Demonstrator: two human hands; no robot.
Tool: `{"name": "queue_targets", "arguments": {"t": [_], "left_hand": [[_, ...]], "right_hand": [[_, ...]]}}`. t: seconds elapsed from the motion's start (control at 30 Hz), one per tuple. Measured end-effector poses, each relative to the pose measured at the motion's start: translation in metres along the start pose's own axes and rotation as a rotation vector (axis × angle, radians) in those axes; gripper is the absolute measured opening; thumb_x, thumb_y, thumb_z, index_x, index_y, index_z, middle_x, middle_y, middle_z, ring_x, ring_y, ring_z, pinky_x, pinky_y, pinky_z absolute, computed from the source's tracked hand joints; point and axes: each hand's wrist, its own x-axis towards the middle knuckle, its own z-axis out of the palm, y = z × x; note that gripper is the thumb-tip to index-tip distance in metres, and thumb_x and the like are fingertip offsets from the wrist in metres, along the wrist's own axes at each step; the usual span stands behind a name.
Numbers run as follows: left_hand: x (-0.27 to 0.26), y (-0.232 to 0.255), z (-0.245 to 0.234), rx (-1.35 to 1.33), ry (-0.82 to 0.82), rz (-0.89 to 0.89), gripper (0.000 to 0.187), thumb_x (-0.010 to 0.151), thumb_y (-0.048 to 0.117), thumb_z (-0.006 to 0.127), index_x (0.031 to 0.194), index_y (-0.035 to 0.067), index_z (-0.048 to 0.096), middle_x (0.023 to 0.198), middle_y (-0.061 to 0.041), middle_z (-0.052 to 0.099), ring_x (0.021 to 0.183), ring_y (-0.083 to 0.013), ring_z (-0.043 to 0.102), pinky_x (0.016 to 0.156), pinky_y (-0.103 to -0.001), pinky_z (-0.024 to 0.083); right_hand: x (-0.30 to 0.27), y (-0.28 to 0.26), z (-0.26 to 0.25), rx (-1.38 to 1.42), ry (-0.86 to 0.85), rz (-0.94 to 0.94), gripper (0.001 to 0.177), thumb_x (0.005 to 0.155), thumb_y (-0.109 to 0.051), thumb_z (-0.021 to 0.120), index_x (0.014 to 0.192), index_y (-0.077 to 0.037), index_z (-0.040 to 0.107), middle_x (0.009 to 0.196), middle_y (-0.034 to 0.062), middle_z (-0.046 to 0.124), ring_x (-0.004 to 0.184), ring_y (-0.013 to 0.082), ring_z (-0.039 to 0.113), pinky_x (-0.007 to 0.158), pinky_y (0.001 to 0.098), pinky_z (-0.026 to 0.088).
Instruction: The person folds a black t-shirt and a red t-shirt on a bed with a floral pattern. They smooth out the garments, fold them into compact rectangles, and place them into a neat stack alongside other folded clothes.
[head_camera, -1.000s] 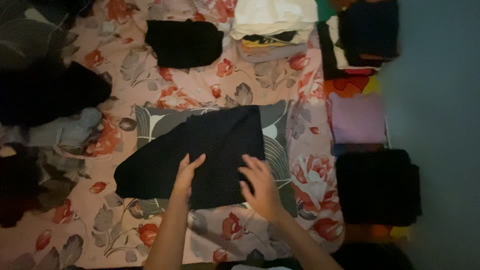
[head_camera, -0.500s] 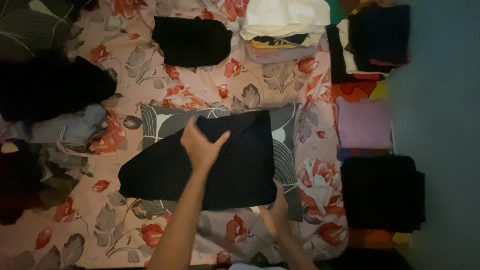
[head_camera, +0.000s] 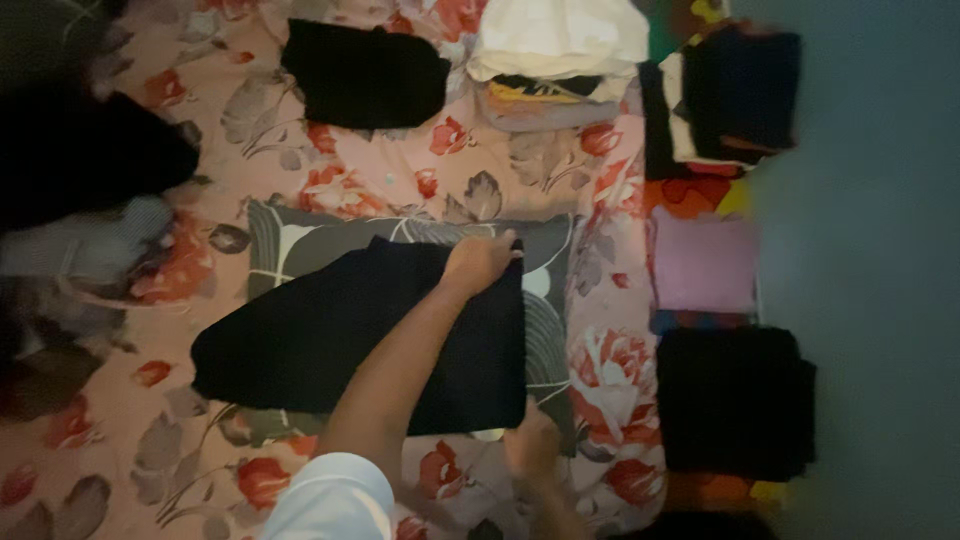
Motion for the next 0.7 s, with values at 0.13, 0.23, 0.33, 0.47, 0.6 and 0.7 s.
{"name": "queue_targets", "arguments": {"t": [0.13, 0.23, 0.33, 0.47, 0.6, 0.7], "left_hand": [[0.001, 0.021, -0.037, -0.042, -0.044, -0.222, 0.040, 0.102, 0.029, 0.052, 0.138, 0.009, 0.049, 0.098, -0.023, 0.071, 0.093, -0.0438, 0.070, 0.080, -0.056, 0.054], [-0.030, 0.041, -0.076, -0.086, 0.389, -0.129, 0.029, 0.101, 0.030, 0.058, 0.113, 0.003, 0.059, 0.117, -0.022, 0.066, 0.116, -0.0404, 0.060, 0.100, -0.053, 0.047], [-0.112, 0.070, -0.076, -0.128, 0.453, -0.158, 0.037, 0.101, 0.023, 0.055, 0.133, 0.005, 0.058, 0.140, -0.017, 0.058, 0.135, -0.0353, 0.051, 0.117, -0.051, 0.038], [-0.175, 0.065, -0.057, 0.059, 0.423, -0.257, 0.057, 0.097, 0.033, 0.060, 0.151, 0.017, 0.050, 0.158, -0.018, 0.042, 0.145, -0.0418, 0.037, 0.116, -0.059, 0.028], [-0.180, 0.018, -0.030, 0.045, 0.244, -0.403, 0.066, 0.095, 0.043, 0.061, 0.154, 0.022, 0.040, 0.163, -0.017, 0.026, 0.148, -0.0473, 0.023, 0.114, -0.066, 0.023], [-0.180, 0.010, -0.014, 0.000, 0.287, -0.373, 0.068, 0.097, 0.043, 0.060, 0.157, 0.021, 0.038, 0.166, -0.016, 0.024, 0.150, -0.0477, 0.021, 0.117, -0.065, 0.023]], "right_hand": [[0.005, 0.001, -0.018, 0.115, -0.170, -0.095, 0.035, 0.088, -0.021, 0.064, 0.117, -0.002, 0.058, 0.094, 0.0293, 0.069, 0.091, 0.0494, 0.065, 0.078, 0.0555, 0.051], [0.022, 0.013, -0.056, 0.158, -0.292, -0.294, 0.053, 0.082, -0.023, 0.068, 0.128, -0.001, 0.053, 0.103, 0.0276, 0.069, 0.097, 0.0457, 0.065, 0.081, 0.0526, 0.052], [0.045, 0.007, -0.071, 0.099, -0.119, -0.325, 0.049, 0.078, -0.023, 0.068, 0.124, -0.005, 0.060, 0.113, 0.0221, 0.068, 0.107, 0.0362, 0.067, 0.092, 0.0457, 0.053], [0.080, -0.038, -0.043, 0.381, -0.065, -0.267, 0.062, 0.100, -0.034, 0.064, 0.149, 0.000, 0.046, 0.140, 0.0237, 0.056, 0.129, 0.0340, 0.055, 0.109, 0.0433, 0.042], [0.105, -0.075, -0.017, 0.320, -0.109, -0.130, 0.091, 0.079, -0.039, 0.087, 0.146, 0.005, 0.043, 0.142, 0.0251, 0.052, 0.130, 0.0359, 0.053, 0.107, 0.0432, 0.041], [0.121, -0.083, -0.034, 0.619, -0.357, 0.199, 0.083, 0.067, -0.032, 0.088, 0.137, 0.001, 0.059, 0.128, 0.0186, 0.070, 0.114, 0.0335, 0.069, 0.096, 0.0425, 0.054]]}}
